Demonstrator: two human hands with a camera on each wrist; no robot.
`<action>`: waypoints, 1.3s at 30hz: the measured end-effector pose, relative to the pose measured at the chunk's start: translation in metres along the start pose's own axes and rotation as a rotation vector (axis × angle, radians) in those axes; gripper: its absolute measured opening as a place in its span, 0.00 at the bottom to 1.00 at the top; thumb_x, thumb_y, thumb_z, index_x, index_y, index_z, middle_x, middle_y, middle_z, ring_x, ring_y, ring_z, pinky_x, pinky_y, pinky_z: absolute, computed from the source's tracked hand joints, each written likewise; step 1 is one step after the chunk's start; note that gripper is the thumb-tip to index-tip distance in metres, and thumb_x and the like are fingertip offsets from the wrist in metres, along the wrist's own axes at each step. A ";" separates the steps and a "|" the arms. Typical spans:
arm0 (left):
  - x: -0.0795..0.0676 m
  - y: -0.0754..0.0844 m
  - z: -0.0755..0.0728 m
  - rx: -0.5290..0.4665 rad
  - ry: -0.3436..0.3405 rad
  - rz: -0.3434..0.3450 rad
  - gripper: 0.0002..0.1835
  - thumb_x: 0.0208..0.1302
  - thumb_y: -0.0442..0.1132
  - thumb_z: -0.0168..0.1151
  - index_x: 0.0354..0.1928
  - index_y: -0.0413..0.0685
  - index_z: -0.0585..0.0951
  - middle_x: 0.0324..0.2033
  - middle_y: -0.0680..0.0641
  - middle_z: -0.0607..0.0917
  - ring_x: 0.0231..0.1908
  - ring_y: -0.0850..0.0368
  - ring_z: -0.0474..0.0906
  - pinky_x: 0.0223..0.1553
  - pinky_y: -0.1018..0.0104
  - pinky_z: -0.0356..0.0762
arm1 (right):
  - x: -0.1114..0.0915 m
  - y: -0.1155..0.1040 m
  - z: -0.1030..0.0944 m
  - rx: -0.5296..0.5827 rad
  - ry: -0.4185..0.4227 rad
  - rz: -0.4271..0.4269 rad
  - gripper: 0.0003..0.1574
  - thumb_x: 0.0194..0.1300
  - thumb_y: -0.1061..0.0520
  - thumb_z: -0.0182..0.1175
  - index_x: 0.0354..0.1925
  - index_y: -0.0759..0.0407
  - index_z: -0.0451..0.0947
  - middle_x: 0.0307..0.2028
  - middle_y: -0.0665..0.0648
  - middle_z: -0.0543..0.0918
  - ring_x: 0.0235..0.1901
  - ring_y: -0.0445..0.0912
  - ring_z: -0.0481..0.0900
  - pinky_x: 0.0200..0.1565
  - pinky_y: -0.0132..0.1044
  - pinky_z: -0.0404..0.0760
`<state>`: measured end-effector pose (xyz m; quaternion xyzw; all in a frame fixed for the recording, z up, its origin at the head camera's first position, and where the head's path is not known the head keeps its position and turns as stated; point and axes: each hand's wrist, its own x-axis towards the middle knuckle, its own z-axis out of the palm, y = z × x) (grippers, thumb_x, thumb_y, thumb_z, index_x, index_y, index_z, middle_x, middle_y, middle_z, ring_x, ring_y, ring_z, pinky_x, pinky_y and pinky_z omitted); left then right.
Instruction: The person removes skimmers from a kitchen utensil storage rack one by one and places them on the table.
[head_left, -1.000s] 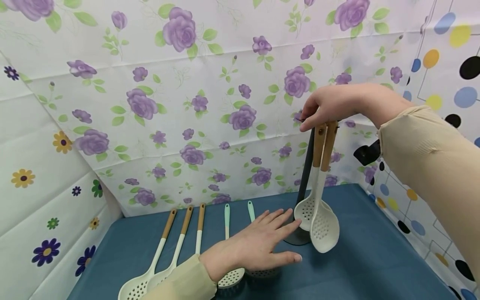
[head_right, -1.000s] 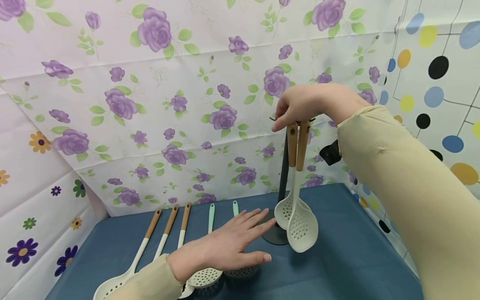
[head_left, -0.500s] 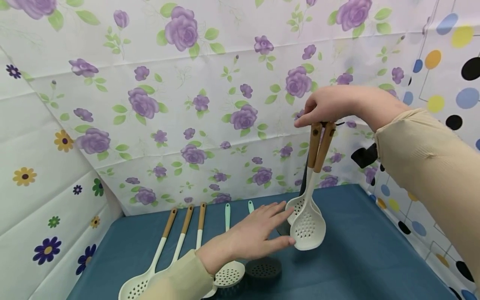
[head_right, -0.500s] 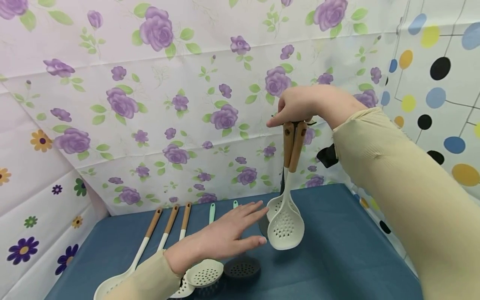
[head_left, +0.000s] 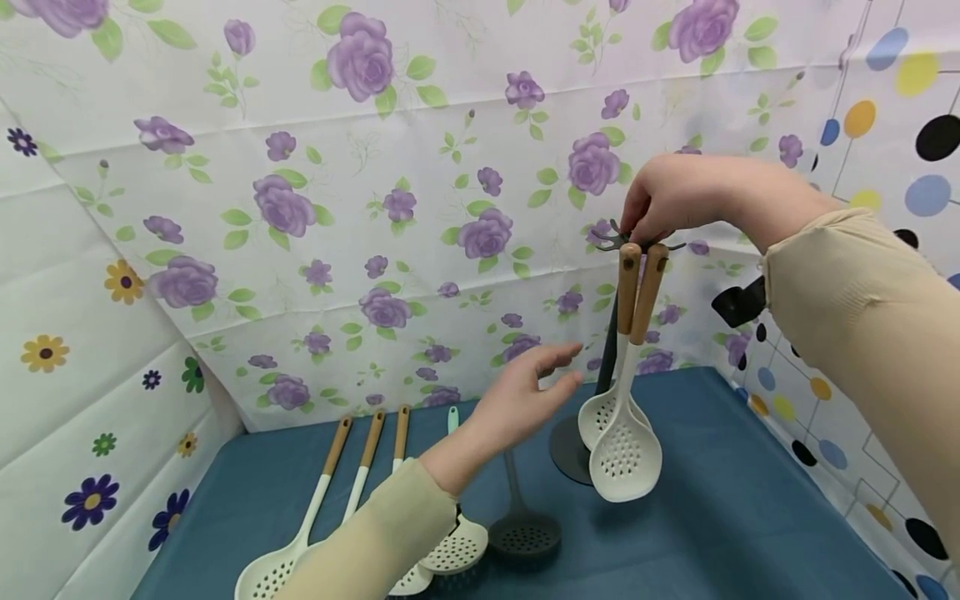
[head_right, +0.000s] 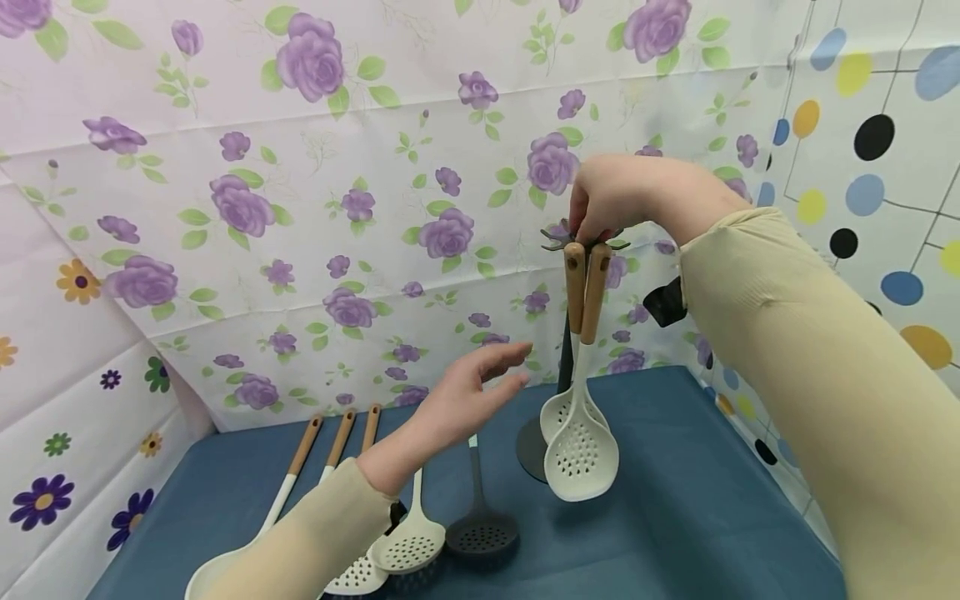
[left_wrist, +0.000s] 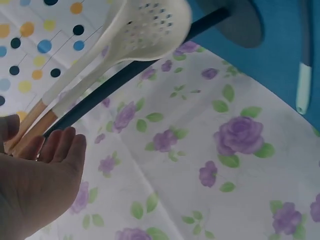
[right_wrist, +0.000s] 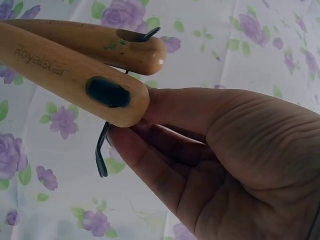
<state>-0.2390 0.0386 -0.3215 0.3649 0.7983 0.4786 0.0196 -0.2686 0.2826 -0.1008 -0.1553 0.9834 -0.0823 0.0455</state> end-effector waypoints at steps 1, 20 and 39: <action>0.004 0.002 0.001 -0.031 0.026 0.005 0.24 0.78 0.50 0.57 0.73 0.57 0.73 0.67 0.56 0.76 0.66 0.61 0.72 0.63 0.58 0.75 | 0.000 0.001 0.000 -0.013 0.005 0.004 0.16 0.69 0.57 0.65 0.50 0.64 0.86 0.42 0.57 0.88 0.41 0.48 0.85 0.46 0.51 0.84; 0.071 0.026 0.022 -0.266 0.228 0.027 0.23 0.75 0.49 0.63 0.67 0.54 0.79 0.55 0.57 0.84 0.52 0.66 0.80 0.55 0.66 0.79 | 0.001 0.000 0.000 -0.045 0.022 0.033 0.14 0.68 0.55 0.68 0.47 0.62 0.89 0.38 0.55 0.89 0.40 0.49 0.86 0.46 0.51 0.84; 0.092 0.022 0.039 -0.361 0.279 0.055 0.16 0.73 0.44 0.65 0.59 0.53 0.84 0.47 0.58 0.86 0.47 0.66 0.81 0.51 0.67 0.81 | -0.003 0.005 0.002 -0.014 0.036 0.020 0.15 0.69 0.54 0.67 0.49 0.61 0.89 0.41 0.56 0.89 0.43 0.50 0.85 0.49 0.54 0.83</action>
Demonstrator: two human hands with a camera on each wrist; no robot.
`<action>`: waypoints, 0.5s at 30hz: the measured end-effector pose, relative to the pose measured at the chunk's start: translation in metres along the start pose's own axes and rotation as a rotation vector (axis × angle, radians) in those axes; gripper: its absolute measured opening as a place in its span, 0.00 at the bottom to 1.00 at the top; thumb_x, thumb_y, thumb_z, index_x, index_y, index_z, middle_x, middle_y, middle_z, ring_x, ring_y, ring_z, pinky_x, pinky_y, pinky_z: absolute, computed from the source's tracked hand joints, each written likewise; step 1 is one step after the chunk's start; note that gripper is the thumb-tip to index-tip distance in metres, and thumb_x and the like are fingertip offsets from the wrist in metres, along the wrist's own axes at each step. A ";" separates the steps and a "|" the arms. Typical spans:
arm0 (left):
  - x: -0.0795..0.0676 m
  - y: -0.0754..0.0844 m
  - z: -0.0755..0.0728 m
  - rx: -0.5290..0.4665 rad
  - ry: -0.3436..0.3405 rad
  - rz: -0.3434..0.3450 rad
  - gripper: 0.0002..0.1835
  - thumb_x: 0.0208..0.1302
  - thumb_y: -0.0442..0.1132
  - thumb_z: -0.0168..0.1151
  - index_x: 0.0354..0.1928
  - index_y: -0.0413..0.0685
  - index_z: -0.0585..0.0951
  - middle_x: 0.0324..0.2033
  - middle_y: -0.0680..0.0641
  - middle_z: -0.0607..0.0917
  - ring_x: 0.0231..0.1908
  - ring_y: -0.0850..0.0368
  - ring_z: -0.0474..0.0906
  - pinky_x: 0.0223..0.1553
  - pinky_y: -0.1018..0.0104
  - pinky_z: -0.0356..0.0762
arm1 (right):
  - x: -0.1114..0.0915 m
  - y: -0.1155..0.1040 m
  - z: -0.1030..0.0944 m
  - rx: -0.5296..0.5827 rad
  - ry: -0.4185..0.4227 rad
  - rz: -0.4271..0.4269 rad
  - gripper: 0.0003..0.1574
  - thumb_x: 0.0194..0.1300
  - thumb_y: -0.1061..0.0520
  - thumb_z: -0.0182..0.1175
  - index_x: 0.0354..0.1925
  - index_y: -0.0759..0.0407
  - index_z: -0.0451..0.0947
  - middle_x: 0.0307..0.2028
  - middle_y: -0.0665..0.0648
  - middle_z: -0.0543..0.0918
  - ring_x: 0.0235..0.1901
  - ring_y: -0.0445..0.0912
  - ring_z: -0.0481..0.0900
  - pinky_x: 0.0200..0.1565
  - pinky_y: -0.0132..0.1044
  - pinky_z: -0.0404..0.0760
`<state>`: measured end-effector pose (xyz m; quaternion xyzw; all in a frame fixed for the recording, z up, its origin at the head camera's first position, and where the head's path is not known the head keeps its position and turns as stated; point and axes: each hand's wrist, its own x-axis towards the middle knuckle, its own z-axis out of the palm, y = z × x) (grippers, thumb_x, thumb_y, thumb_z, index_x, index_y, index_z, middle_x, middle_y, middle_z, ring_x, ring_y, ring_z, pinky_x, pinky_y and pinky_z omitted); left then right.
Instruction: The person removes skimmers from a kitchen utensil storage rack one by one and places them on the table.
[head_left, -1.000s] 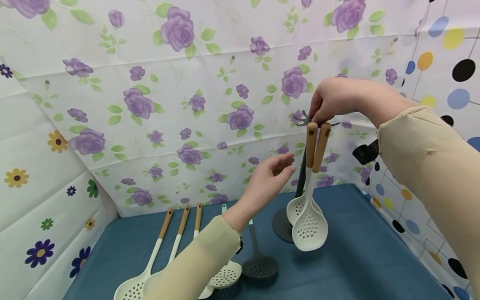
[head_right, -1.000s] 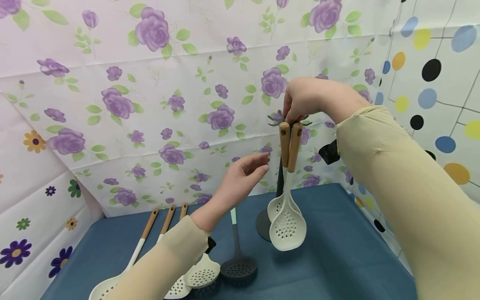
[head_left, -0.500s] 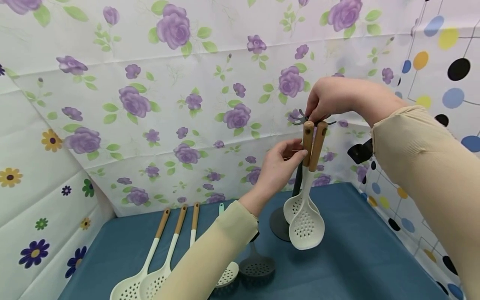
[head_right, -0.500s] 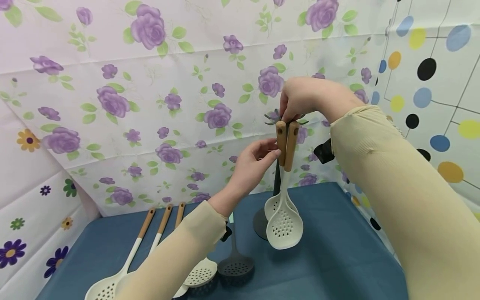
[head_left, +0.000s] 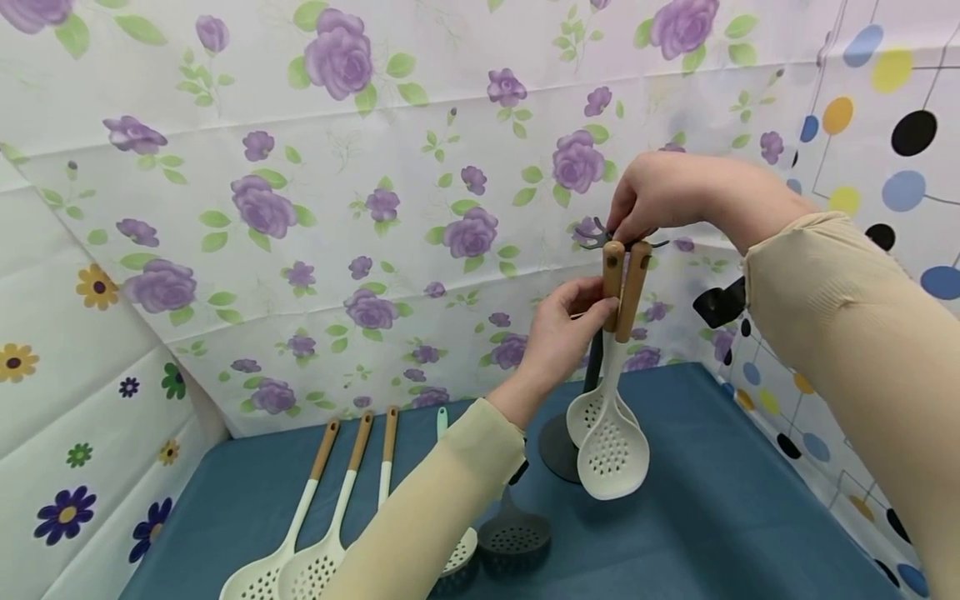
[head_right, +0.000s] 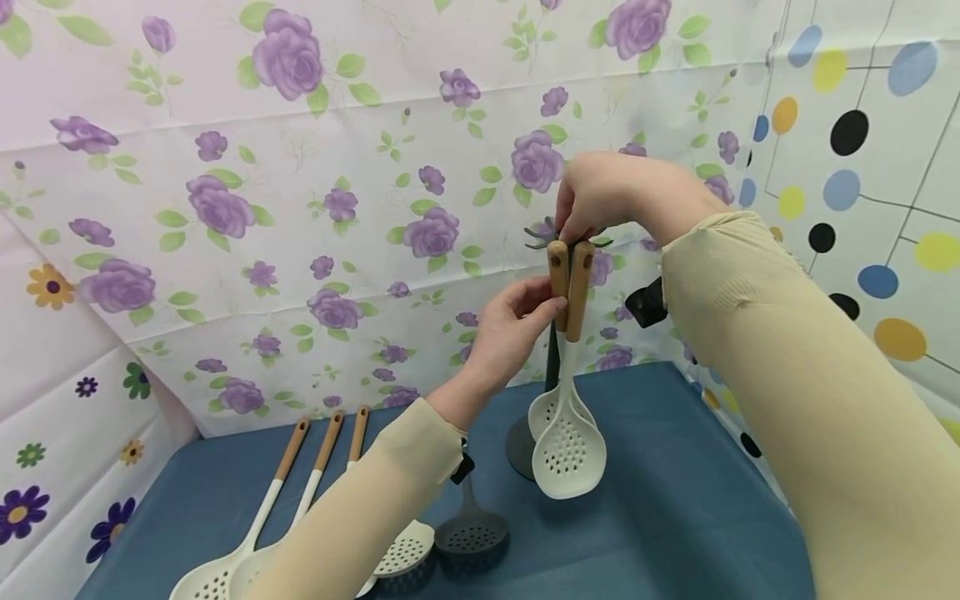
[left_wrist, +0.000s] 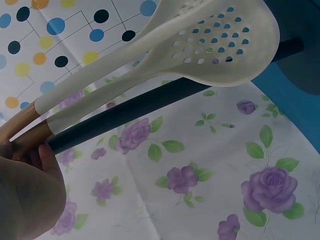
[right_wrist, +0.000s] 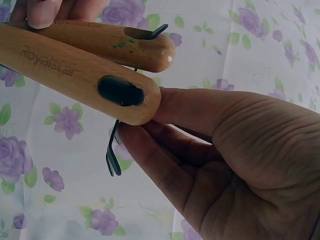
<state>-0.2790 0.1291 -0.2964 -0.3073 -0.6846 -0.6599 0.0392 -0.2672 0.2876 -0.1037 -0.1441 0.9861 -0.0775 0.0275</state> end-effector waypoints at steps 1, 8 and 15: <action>0.000 -0.001 0.000 0.001 0.004 0.003 0.16 0.73 0.44 0.65 0.59 0.53 0.84 0.47 0.58 0.86 0.47 0.66 0.81 0.50 0.67 0.81 | 0.000 0.000 0.000 0.001 0.000 -0.001 0.15 0.69 0.54 0.67 0.49 0.61 0.89 0.41 0.56 0.89 0.43 0.50 0.85 0.49 0.54 0.83; 0.000 -0.003 0.000 0.006 0.018 0.015 0.15 0.73 0.44 0.65 0.59 0.54 0.85 0.47 0.59 0.86 0.47 0.65 0.81 0.50 0.67 0.81 | 0.001 -0.002 0.002 0.015 0.004 -0.003 0.14 0.69 0.55 0.67 0.48 0.62 0.89 0.40 0.56 0.89 0.42 0.49 0.85 0.49 0.53 0.83; -0.001 -0.002 -0.001 0.000 0.023 0.020 0.16 0.73 0.44 0.66 0.59 0.55 0.84 0.48 0.57 0.86 0.48 0.65 0.81 0.50 0.66 0.82 | 0.001 0.000 0.001 0.016 0.009 -0.008 0.14 0.69 0.56 0.65 0.48 0.62 0.89 0.40 0.57 0.89 0.42 0.50 0.86 0.50 0.54 0.83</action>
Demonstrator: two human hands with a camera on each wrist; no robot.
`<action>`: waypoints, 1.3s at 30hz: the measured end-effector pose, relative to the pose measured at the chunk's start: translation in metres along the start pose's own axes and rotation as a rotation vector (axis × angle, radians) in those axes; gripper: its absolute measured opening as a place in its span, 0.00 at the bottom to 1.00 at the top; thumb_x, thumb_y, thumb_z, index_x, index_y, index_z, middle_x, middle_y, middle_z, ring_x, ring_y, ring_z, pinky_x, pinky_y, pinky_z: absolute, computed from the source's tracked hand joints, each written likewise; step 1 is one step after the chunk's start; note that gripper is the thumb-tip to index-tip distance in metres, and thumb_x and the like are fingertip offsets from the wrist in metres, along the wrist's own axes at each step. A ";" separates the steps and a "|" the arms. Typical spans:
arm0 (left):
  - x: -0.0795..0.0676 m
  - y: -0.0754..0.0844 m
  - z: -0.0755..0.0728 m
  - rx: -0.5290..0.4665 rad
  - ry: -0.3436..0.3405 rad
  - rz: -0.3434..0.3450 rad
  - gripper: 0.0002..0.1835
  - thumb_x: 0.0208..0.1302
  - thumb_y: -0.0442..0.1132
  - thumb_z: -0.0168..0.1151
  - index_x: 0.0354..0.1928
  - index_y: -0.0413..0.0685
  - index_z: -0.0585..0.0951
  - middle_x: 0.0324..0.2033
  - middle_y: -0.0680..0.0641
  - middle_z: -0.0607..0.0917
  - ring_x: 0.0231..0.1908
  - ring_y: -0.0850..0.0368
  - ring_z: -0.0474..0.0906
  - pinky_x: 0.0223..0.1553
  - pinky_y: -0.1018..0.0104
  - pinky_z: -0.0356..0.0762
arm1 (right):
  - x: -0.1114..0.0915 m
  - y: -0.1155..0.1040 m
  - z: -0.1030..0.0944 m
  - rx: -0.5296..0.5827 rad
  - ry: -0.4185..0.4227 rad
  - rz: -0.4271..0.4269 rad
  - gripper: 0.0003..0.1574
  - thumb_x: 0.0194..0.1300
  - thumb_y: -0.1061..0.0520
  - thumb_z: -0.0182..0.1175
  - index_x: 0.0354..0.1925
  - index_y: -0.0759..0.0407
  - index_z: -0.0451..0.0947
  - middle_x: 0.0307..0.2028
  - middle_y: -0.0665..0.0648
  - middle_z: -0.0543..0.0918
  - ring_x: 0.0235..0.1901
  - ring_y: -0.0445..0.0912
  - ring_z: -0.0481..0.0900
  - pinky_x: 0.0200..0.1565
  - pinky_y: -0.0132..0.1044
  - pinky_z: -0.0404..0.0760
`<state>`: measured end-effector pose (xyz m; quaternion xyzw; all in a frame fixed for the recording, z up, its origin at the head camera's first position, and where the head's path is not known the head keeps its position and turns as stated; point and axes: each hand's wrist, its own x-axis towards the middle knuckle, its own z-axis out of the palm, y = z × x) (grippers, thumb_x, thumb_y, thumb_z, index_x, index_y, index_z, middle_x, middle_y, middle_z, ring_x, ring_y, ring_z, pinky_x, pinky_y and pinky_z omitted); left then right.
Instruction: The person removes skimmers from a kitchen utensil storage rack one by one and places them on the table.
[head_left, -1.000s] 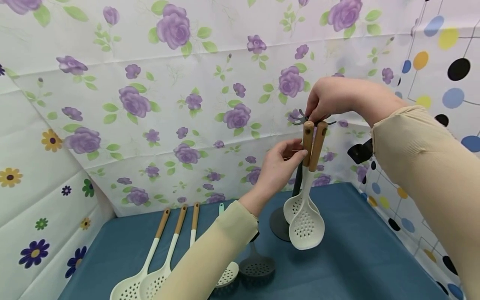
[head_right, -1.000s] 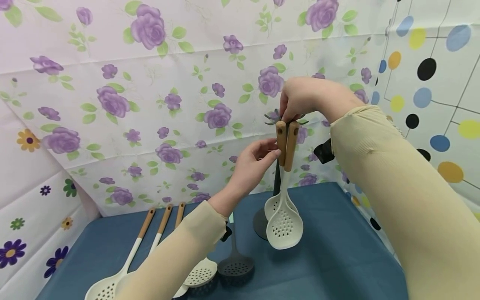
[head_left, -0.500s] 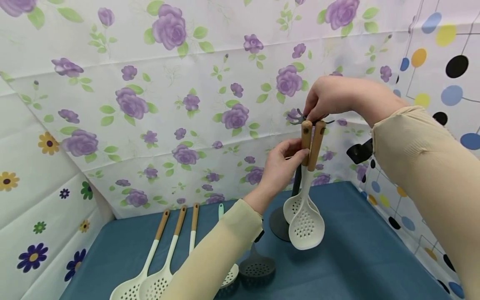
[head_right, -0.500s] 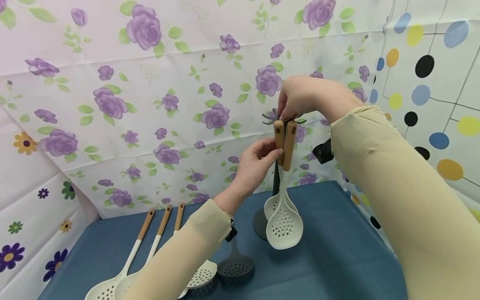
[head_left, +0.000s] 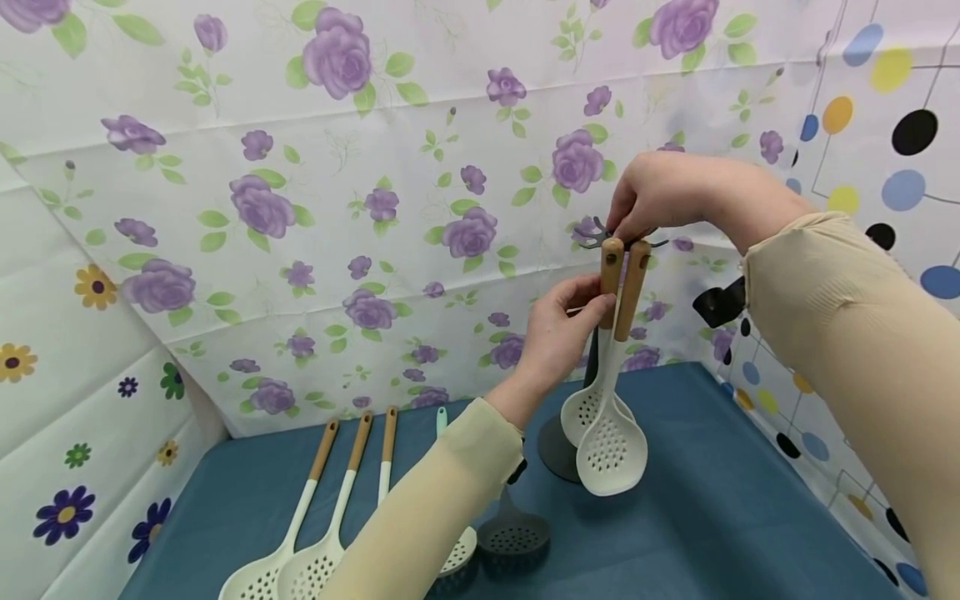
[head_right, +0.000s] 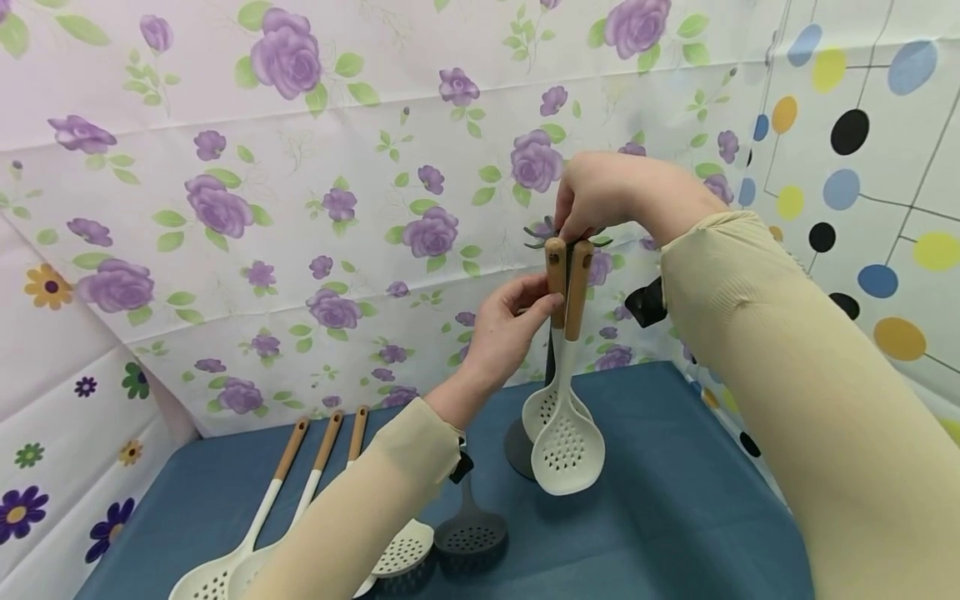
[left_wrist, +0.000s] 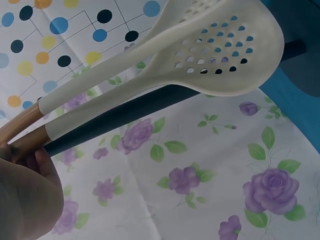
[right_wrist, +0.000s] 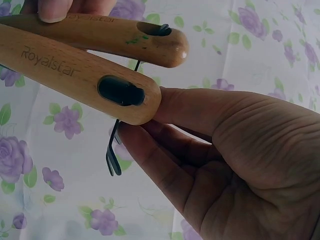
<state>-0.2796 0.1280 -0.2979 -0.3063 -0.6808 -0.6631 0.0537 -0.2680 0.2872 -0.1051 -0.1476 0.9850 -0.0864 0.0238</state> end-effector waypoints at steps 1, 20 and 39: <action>0.000 0.001 0.000 0.004 0.000 0.001 0.16 0.73 0.44 0.66 0.59 0.54 0.84 0.48 0.57 0.86 0.48 0.65 0.81 0.50 0.67 0.82 | 0.000 0.000 0.000 0.001 -0.001 0.001 0.14 0.69 0.56 0.65 0.48 0.62 0.89 0.40 0.57 0.89 0.42 0.50 0.85 0.50 0.54 0.83; -0.009 0.001 -0.005 0.017 -0.005 0.049 0.14 0.72 0.43 0.67 0.56 0.55 0.85 0.47 0.59 0.86 0.47 0.66 0.82 0.47 0.67 0.83 | 0.001 0.001 0.000 0.016 -0.009 0.009 0.14 0.70 0.56 0.66 0.48 0.64 0.88 0.39 0.56 0.89 0.41 0.48 0.86 0.49 0.54 0.84; -0.021 -0.001 -0.015 0.033 -0.007 0.025 0.13 0.71 0.44 0.68 0.55 0.57 0.85 0.44 0.60 0.84 0.46 0.64 0.82 0.46 0.65 0.83 | 0.001 0.001 0.001 0.005 -0.003 0.005 0.13 0.70 0.57 0.66 0.48 0.64 0.88 0.38 0.55 0.89 0.42 0.50 0.85 0.47 0.52 0.83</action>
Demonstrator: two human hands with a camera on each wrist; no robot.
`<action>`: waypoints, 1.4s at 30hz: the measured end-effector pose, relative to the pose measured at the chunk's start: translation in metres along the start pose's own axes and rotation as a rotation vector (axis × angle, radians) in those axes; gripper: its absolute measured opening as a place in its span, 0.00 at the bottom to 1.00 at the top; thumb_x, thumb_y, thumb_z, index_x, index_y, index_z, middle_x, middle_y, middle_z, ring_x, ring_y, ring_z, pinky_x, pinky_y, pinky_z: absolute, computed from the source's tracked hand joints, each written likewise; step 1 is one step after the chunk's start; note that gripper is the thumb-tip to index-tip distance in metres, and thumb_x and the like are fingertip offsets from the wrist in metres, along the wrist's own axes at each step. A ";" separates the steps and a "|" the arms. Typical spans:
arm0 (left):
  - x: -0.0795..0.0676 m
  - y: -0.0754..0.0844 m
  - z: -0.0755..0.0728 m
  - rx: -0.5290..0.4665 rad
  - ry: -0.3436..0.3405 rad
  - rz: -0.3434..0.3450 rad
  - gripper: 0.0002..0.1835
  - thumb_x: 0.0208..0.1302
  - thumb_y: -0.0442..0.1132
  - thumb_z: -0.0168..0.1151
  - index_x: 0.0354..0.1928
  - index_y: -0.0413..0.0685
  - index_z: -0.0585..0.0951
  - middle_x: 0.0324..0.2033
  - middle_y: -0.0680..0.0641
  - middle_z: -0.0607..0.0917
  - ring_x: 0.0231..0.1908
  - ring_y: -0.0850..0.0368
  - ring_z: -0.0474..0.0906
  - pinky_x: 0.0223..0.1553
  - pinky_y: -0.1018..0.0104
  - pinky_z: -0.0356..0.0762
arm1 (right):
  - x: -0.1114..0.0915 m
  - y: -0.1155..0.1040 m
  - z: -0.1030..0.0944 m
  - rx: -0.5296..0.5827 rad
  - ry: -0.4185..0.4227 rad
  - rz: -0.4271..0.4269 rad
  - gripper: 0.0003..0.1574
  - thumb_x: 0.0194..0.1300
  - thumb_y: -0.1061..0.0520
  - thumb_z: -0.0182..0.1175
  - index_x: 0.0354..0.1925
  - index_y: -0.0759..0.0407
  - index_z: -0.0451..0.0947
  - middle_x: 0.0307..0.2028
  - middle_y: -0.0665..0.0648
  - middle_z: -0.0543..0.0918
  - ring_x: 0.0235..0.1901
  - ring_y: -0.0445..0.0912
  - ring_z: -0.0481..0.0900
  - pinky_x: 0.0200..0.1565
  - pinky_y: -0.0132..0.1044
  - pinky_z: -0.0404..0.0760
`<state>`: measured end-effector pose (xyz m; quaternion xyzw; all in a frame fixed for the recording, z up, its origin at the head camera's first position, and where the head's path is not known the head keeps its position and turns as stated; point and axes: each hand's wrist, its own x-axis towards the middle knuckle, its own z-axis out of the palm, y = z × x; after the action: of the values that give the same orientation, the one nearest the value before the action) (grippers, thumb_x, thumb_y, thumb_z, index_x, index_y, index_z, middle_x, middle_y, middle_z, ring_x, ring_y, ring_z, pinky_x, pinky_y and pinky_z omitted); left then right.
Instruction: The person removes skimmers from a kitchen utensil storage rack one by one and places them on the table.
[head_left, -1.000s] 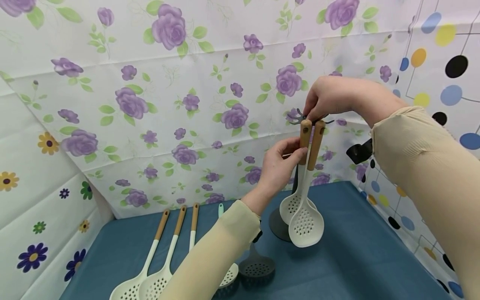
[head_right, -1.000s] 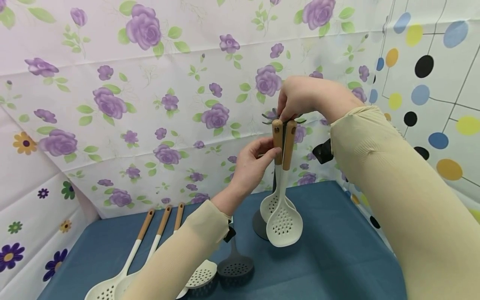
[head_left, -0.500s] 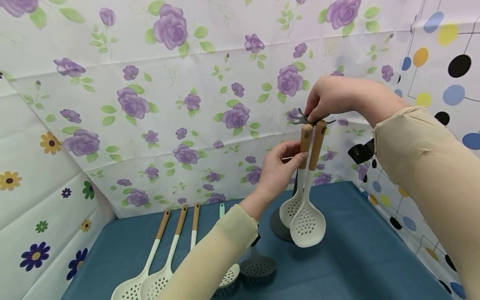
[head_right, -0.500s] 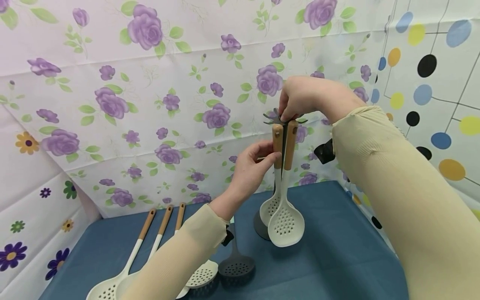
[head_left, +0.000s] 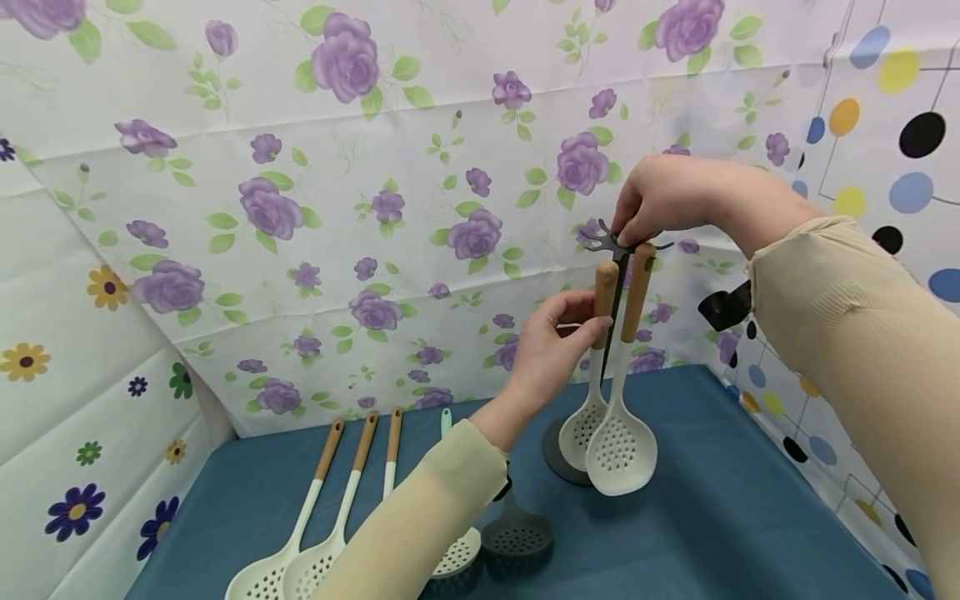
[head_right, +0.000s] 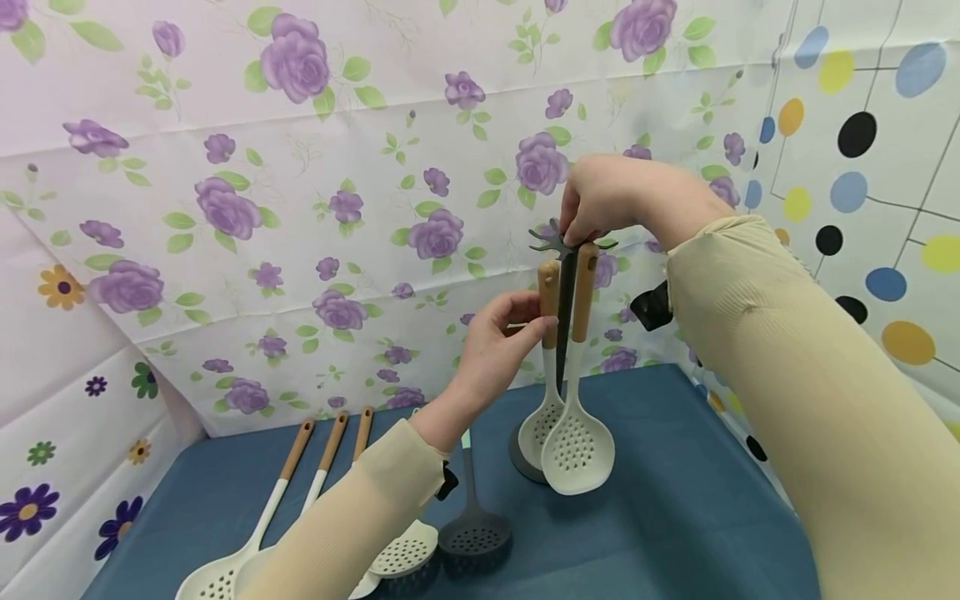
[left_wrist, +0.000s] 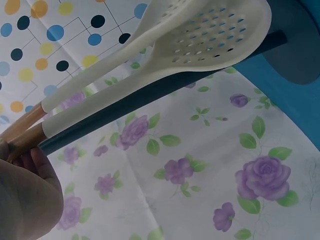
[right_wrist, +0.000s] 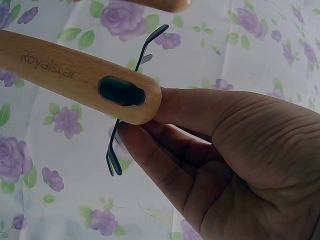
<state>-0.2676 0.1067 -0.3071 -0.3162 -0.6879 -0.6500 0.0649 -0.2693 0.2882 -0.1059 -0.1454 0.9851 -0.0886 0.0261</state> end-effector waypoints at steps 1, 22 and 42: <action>-0.001 0.000 -0.001 0.002 0.001 -0.005 0.13 0.71 0.44 0.68 0.55 0.57 0.85 0.44 0.60 0.85 0.46 0.64 0.82 0.46 0.65 0.83 | 0.000 0.000 0.000 0.002 0.001 0.001 0.13 0.70 0.57 0.66 0.47 0.64 0.89 0.38 0.55 0.89 0.42 0.51 0.85 0.47 0.52 0.83; -0.012 -0.009 -0.028 0.022 0.035 -0.038 0.15 0.70 0.41 0.69 0.57 0.52 0.83 0.47 0.53 0.86 0.46 0.58 0.83 0.46 0.60 0.83 | 0.001 -0.003 0.002 0.025 0.010 0.008 0.12 0.70 0.58 0.66 0.46 0.64 0.88 0.35 0.54 0.89 0.39 0.48 0.84 0.45 0.50 0.82; -0.018 -0.010 -0.056 0.084 0.016 -0.070 0.20 0.72 0.46 0.66 0.63 0.52 0.83 0.51 0.51 0.86 0.51 0.58 0.83 0.51 0.60 0.83 | -0.002 -0.001 0.002 0.040 0.008 0.003 0.13 0.71 0.58 0.66 0.47 0.64 0.88 0.37 0.54 0.89 0.41 0.50 0.84 0.45 0.50 0.82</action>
<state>-0.2768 0.0486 -0.3166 -0.2839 -0.7248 -0.6248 0.0611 -0.2666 0.2876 -0.1076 -0.1428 0.9834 -0.1087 0.0251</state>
